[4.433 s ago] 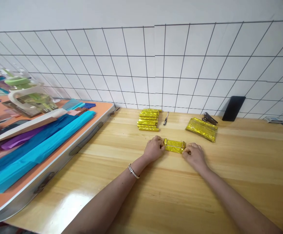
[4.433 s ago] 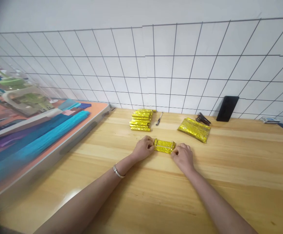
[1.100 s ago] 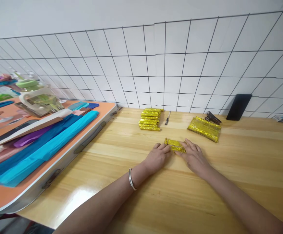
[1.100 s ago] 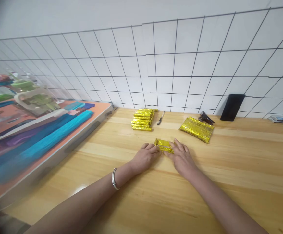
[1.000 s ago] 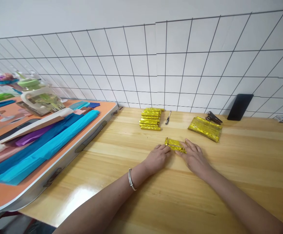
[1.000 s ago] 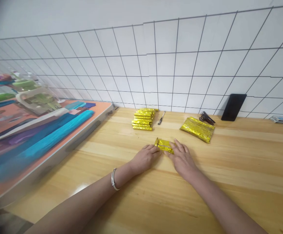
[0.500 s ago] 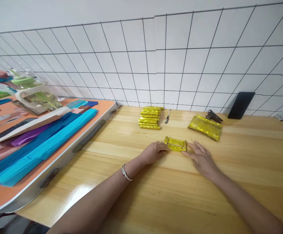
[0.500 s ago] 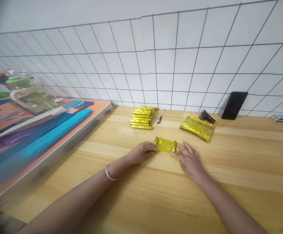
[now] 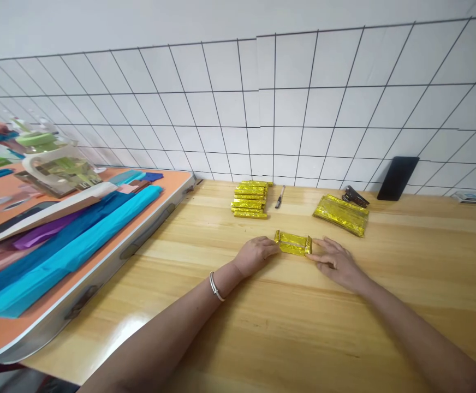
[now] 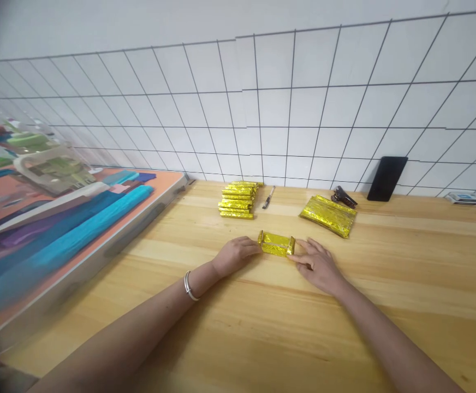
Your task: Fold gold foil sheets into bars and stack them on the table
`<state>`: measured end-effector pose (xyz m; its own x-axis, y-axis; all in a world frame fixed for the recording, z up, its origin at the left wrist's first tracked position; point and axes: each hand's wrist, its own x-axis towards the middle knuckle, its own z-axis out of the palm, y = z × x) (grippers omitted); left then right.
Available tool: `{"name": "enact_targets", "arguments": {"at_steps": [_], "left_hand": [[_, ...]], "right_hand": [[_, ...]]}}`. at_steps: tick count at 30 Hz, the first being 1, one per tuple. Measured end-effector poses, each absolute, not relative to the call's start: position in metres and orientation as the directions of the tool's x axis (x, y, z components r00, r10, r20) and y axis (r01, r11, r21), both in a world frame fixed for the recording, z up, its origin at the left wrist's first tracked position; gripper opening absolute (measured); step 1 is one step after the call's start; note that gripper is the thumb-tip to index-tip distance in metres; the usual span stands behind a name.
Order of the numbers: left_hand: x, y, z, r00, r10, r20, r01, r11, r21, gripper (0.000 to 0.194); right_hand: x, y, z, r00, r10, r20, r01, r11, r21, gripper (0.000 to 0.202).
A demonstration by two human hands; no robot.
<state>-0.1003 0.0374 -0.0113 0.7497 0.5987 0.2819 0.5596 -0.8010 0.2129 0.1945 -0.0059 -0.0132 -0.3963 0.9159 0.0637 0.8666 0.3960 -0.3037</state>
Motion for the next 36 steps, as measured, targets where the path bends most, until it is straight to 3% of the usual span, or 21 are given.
{"name": "enact_targets", "arguments": {"at_steps": [3,6,17,23,30,36], "left_hand": [[-0.099,0.032,-0.005,0.802,0.542,0.253,0.555,-0.831,0.02,0.024],[-0.096,0.031,0.001,0.824,0.52,0.226,0.547,-0.834,-0.074,0.023],[-0.093,0.04,0.013,0.882,0.44,0.166,0.461,-0.879,-0.123,0.018],[-0.093,0.041,0.004,0.871,0.443,0.214,0.467,-0.881,-0.076,0.019],[-0.09,0.046,-0.014,0.771,0.545,0.331,0.553,-0.83,0.078,0.023],[-0.09,0.039,-0.018,0.726,0.585,0.36,0.564,-0.807,0.175,0.025]], "right_hand": [[0.196,-0.003,-0.016,-0.391,0.917,0.075,0.859,0.393,-0.328,0.031],[0.198,0.001,-0.02,-0.398,0.914,0.085,0.847,0.401,-0.35,0.028],[0.206,-0.005,-0.024,-0.405,0.899,0.164,0.818,0.437,-0.374,0.028],[0.205,-0.005,-0.025,-0.404,0.891,0.207,0.805,0.454,-0.381,0.026],[0.205,-0.004,-0.022,-0.462,0.842,0.278,0.775,0.535,-0.336,0.026],[0.189,-0.017,-0.014,-0.371,0.85,0.375,0.821,0.489,-0.296,0.024]]}}
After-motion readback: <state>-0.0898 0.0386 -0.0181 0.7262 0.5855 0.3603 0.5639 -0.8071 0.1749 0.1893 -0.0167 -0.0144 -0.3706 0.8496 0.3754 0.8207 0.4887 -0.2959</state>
